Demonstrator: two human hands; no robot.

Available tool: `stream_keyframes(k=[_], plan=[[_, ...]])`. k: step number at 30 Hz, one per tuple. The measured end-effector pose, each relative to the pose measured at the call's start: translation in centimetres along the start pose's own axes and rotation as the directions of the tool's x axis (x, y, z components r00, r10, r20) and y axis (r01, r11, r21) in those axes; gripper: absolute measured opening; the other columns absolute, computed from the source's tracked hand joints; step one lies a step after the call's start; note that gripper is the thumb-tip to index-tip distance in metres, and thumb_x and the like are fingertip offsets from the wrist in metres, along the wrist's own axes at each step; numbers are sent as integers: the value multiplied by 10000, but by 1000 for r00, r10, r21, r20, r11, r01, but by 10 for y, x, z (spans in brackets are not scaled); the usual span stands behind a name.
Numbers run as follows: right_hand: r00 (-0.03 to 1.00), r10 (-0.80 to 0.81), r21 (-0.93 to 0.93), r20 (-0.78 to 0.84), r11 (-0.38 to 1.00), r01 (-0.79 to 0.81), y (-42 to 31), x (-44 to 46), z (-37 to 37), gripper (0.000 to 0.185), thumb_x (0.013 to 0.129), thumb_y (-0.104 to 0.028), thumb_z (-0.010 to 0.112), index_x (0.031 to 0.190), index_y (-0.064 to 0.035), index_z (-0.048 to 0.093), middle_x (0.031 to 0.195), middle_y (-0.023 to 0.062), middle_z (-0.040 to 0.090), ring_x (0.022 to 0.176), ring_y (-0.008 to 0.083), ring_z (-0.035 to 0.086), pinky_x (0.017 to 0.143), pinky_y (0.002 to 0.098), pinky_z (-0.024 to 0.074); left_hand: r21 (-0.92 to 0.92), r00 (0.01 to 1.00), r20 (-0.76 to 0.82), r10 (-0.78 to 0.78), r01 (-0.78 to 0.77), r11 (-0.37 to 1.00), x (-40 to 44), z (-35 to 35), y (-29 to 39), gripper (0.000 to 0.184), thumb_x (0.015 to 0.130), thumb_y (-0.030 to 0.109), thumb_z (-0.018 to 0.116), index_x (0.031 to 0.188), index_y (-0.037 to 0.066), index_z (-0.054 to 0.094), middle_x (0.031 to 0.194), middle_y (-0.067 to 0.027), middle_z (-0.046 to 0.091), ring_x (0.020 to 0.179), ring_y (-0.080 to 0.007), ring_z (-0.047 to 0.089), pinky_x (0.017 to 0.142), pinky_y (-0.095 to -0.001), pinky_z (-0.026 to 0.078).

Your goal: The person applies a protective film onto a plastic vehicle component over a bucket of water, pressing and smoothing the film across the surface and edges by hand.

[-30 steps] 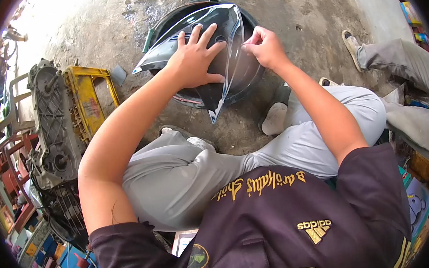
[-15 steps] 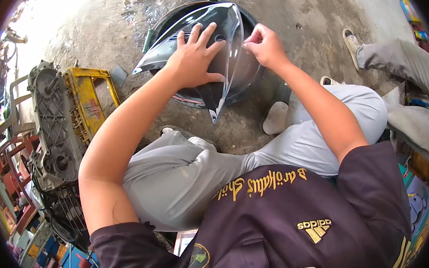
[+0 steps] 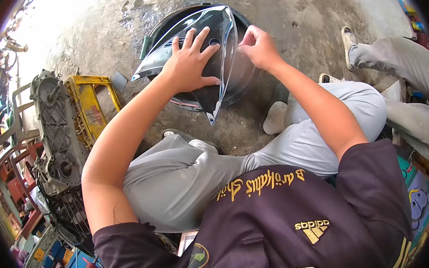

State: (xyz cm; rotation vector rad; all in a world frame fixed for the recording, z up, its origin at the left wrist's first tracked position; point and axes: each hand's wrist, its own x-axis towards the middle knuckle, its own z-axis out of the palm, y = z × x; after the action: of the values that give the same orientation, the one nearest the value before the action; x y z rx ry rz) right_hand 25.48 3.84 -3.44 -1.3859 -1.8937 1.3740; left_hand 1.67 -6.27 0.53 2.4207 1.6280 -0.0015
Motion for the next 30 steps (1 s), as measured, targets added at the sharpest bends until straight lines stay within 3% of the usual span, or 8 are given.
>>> stream_keyframes(k=[2, 5, 10, 14, 16, 19, 23, 30], plan=[[1000, 9, 55, -20, 998, -8, 1, 3, 2, 230, 821, -18, 793, 841, -53, 567, 759, 69, 704, 697, 155, 703, 639, 333, 555, 6, 1000, -6, -1, 1, 1000, 1, 1, -2, 913, 809, 641, 803, 1543, 199, 489, 1718, -207, 235, 1559, -494, 248, 1174, -738, 286], [1000, 2, -65, -30, 998, -4, 1, 2, 1, 230, 811, 9, 789, 862, -46, 572, 766, 69, 705, 693, 159, 704, 633, 331, 559, 10, 1000, -6, 1, -1, 1000, 1, 2, -1, 916, 808, 648, 798, 1540, 190, 495, 1716, -209, 239, 1559, -497, 248, 1178, -744, 279], [999, 43, 145, -17, 989, -40, 4, 9, 6, 242, 798, 41, 778, 904, -35, 575, 785, 79, 707, 677, 163, 704, 617, 333, 567, -2, 1000, 11, -10, 10, 1000, 1, -2, -1, 920, 810, 636, 803, 1546, 183, 488, 1726, -204, 215, 1565, -490, 235, 1180, -733, 280], [999, 33, 14, -26, 999, -33, 5, 10, 3, 258, 797, 67, 765, 939, -24, 570, 794, 88, 702, 674, 165, 703, 606, 328, 573, -9, 1000, 2, -3, 4, 1000, 1, 1, 0, 927, 808, 644, 801, 1545, 177, 488, 1721, -208, 220, 1564, -493, 235, 1183, -735, 274], [994, 79, 190, 71, 978, -91, 5, 13, 1, 279, 794, 89, 755, 971, -13, 566, 798, 96, 699, 684, 171, 706, 601, 324, 576, -16, 1000, -7, 0, 0, 1000, 0, 1, -1, 927, 806, 645, 801, 1543, 176, 491, 1717, -208, 230, 1559, -497, 243, 1183, -731, 278], [995, 95, 241, 14, 966, -95, 2, 16, 2, 294, 786, 97, 756, 982, -9, 564, 809, 103, 702, 690, 177, 708, 596, 328, 582, 0, 1000, -21, 7, -7, 1000, 0, 2, -1, 926, 804, 657, 798, 1538, 179, 497, 1711, -210, 242, 1557, -498, 247, 1182, -734, 278], [987, 102, 203, 126, 971, -126, 6, 17, 0, 336, 785, 93, 758, 1035, 6, 551, 830, 123, 698, 690, 184, 706, 594, 335, 594, 4, 1000, -19, 5, -5, 1000, 0, 2, -2, 920, 805, 662, 793, 1536, 183, 502, 1708, -211, 247, 1555, -501, 249, 1177, -739, 285], [990, 133, 209, 44, 968, -139, 2, 14, 1, 389, 785, 87, 767, 1095, 3, 547, 832, 120, 701, 696, 183, 711, 607, 328, 593, 10, 1000, -4, -1, 1, 1000, -1, 2, 0, 935, 806, 676, 783, 1550, 195, 485, 1713, -206, 236, 1557, -498, 249, 1178, -736, 291]])
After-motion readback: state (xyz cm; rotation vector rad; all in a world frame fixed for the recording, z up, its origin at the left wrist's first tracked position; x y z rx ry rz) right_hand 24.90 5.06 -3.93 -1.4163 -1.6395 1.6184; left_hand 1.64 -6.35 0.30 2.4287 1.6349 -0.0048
